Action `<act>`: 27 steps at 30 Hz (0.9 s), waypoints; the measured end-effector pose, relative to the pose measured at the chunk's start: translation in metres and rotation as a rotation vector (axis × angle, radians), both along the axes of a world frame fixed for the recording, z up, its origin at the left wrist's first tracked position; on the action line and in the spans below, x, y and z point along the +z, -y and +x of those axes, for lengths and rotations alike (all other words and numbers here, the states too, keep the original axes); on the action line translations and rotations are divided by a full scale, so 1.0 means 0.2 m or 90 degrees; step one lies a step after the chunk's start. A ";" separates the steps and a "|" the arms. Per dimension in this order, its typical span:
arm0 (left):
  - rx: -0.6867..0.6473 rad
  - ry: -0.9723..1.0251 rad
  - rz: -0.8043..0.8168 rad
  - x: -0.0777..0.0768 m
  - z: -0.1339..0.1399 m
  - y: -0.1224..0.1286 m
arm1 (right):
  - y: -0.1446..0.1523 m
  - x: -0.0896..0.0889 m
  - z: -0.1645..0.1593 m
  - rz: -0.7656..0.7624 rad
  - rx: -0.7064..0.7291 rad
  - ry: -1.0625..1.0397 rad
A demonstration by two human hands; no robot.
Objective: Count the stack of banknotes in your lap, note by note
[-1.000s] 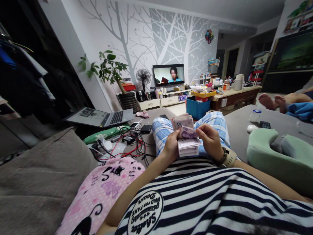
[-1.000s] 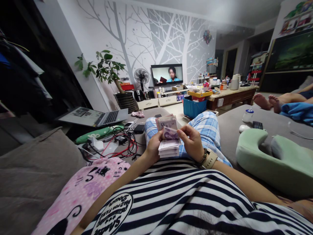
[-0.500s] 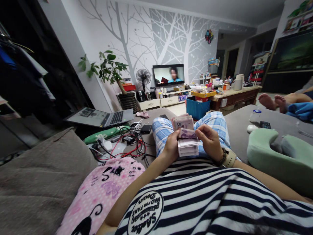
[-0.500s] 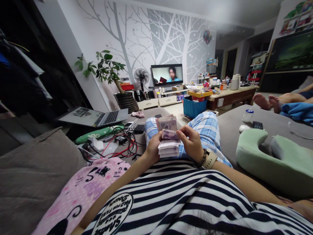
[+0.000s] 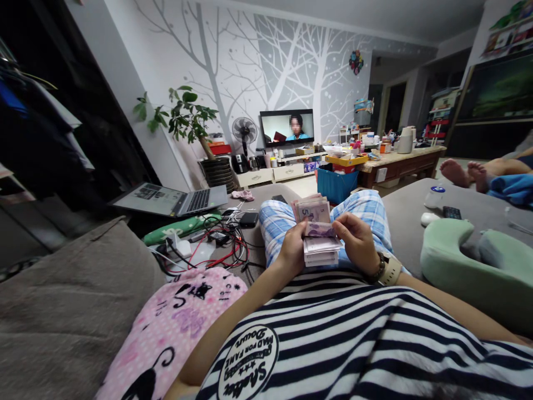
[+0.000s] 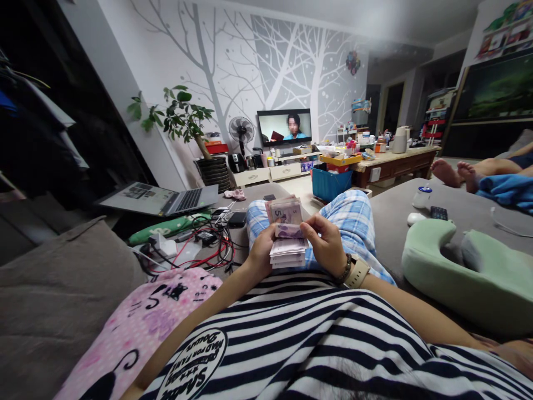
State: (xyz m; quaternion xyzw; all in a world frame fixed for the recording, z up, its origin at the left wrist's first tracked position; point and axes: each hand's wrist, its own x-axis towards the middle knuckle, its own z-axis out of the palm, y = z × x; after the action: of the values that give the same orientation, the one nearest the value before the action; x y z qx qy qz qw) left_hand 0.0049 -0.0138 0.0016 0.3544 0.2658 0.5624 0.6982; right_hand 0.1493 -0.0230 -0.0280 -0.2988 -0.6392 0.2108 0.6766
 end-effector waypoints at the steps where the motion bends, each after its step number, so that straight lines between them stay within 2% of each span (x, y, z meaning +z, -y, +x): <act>1: -0.005 0.001 -0.008 0.00 0.00 0.00 | 0.00 0.00 0.00 0.001 0.000 0.001; 10: -0.047 0.022 -0.036 -0.01 0.01 -0.01 | 0.01 0.01 0.00 0.006 0.012 0.012; 14: -0.041 0.039 -0.037 0.00 0.02 -0.01 | 0.02 0.01 0.00 0.014 0.029 0.023; 22: 0.003 0.009 -0.011 -0.04 -0.02 -0.02 | -0.05 -0.03 0.02 -0.030 -0.064 -0.023; 27: 0.007 -0.022 0.021 -0.06 -0.03 -0.02 | -0.08 -0.03 0.02 -0.072 -0.083 -0.041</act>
State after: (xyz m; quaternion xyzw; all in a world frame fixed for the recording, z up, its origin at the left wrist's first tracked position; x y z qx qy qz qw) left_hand -0.0008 -0.0106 -0.0102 0.3739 0.2703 0.5643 0.6846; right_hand 0.1543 -0.0077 -0.0330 -0.3707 -0.5836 0.2111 0.6910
